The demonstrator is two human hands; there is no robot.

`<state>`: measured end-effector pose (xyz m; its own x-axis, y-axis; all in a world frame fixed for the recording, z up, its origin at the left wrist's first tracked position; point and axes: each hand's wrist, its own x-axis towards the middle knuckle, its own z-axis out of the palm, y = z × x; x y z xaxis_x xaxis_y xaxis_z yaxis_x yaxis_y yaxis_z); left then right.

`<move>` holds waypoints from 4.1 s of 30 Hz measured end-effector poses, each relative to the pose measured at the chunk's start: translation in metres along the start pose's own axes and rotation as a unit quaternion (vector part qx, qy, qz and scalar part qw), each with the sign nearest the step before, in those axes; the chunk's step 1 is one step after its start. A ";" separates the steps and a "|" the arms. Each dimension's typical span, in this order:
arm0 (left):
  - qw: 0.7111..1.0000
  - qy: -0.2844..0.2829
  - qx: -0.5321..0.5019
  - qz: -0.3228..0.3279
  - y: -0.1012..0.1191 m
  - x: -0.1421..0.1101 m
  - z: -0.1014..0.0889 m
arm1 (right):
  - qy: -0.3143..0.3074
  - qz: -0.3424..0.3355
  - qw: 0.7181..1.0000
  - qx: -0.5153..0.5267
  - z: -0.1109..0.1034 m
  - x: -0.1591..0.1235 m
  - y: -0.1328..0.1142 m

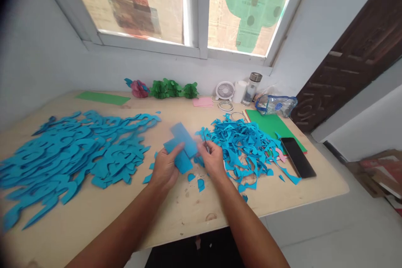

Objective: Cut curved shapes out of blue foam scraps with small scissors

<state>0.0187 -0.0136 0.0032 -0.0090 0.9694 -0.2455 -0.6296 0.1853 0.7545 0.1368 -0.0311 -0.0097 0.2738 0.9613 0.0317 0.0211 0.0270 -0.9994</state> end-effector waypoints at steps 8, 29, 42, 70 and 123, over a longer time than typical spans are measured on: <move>0.999 -0.018 0.034 -0.015 0.001 0.004 -0.003 | 0.002 0.016 0.999 0.032 0.006 0.004 0.012; 0.999 -0.003 0.029 0.033 0.010 -0.001 0.002 | -0.061 0.093 0.983 0.148 0.025 -0.018 0.015; 0.997 -0.032 0.052 0.045 0.008 -0.005 0.004 | -0.049 0.107 0.979 0.165 0.028 -0.021 0.012; 0.999 -0.029 0.003 0.015 0.007 -0.010 0.008 | -0.021 0.114 0.972 0.204 0.032 -0.022 0.014; 0.999 0.018 0.026 0.011 0.008 -0.007 0.007 | -0.013 0.138 0.973 0.183 0.035 -0.024 0.006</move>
<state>0.0194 -0.0182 0.0152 -0.0505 0.9671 -0.2494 -0.5875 0.1732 0.7905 0.0971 -0.0446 -0.0172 0.1968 0.9521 -0.2341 -0.3948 -0.1416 -0.9078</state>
